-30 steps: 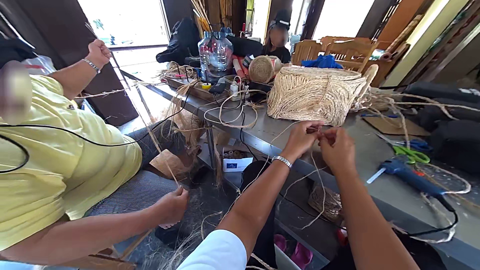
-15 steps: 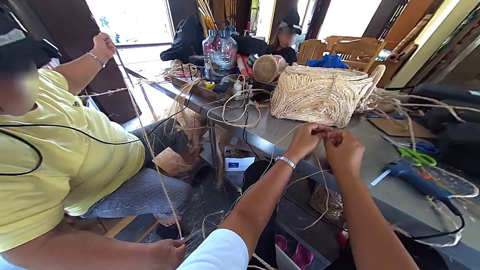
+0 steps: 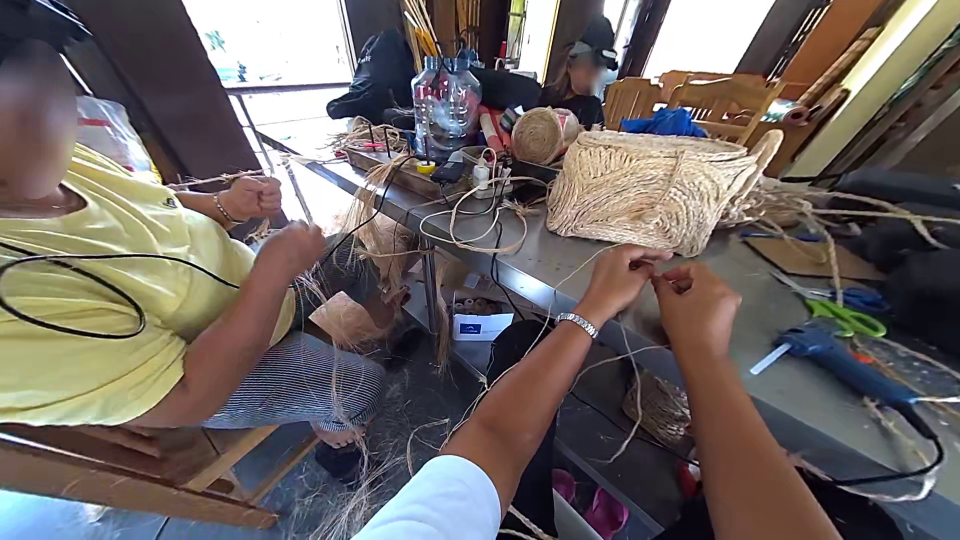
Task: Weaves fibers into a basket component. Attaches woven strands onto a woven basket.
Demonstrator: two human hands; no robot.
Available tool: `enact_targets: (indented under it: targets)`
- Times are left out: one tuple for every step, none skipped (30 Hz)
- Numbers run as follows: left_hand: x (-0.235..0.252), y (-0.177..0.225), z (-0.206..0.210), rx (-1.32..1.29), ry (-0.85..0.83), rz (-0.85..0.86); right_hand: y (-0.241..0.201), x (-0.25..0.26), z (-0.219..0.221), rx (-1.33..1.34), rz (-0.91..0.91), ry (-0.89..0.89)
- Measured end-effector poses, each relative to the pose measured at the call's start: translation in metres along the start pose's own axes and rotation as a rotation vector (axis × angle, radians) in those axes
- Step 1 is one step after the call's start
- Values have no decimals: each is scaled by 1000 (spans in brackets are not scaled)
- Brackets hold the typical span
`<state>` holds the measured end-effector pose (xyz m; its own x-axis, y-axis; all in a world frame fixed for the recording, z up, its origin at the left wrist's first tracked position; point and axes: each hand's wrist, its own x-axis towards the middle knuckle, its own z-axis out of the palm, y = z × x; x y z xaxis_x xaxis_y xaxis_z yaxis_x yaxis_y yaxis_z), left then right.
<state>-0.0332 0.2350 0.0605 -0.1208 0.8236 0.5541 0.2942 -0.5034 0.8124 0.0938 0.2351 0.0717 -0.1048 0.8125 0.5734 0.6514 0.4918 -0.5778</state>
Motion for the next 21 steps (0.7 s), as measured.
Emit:
enact_targets:
  targets:
    - [0, 0, 0, 3, 8, 3, -1, -1, -1, 4, 9, 0]
    - [-1, 0, 0, 10, 16, 10, -2, -1, -1, 4, 16, 2]
    - [-1, -1, 1, 15, 22, 16, -2, -1, -1, 2, 19, 4]
    - [-1, -1, 1, 18, 25, 18, -2, -1, -1, -4, 20, 6]
    - [0, -2, 1, 21, 26, 17, -2, -1, -2, -12, 24, 5]
    - [0, -2, 1, 24, 27, 16, -2, -1, -2, -24, 28, -2]
    - [0, -2, 1, 24, 28, 16, -2, -1, -2, -34, 34, -7]
    - [-1, -2, 1, 25, 27, 15, -2, -1, -2, -42, 38, -10]
    - [-1, -2, 0, 24, 23, 13, -1, -1, -2, -45, 36, -10]
    - [-1, -2, 0, 21, 21, 8, 0, -1, -1, -47, 34, -10]
    - [-2, -2, 0, 19, 19, 2, 1, 0, -1, -47, 32, -8]
    - [-2, -2, 0, 20, 16, -7, 2, 0, -1, -47, 28, -7]
    - [-2, -1, 0, 19, 16, -13, 3, 0, 0, -47, 26, -8]
    - [-2, -1, 0, 16, 18, -20, 3, 0, 0, -46, 23, -12]
    - [-2, -1, 0, 15, 19, -25, 4, 1, 1, -45, 15, -17]
    - [-2, 0, -1, 14, 21, -28, 5, 1, 1, -42, 7, -19]
    - [-3, 0, -1, 16, 21, -31, 5, 1, 1, -41, 5, -24]
    - [-3, 0, -1, 18, 20, -34, 5, 1, 1, -41, 5, -31]
    - [-2, -1, -1, 15, 18, -37, 5, 1, 1, -38, 0, -35]
    - [-2, -1, 0, 8, 16, -42, 5, 0, 1, -34, -6, -40]
    - [-2, -1, 0, -3, 15, -49, 4, 0, 1, -33, -9, -48]
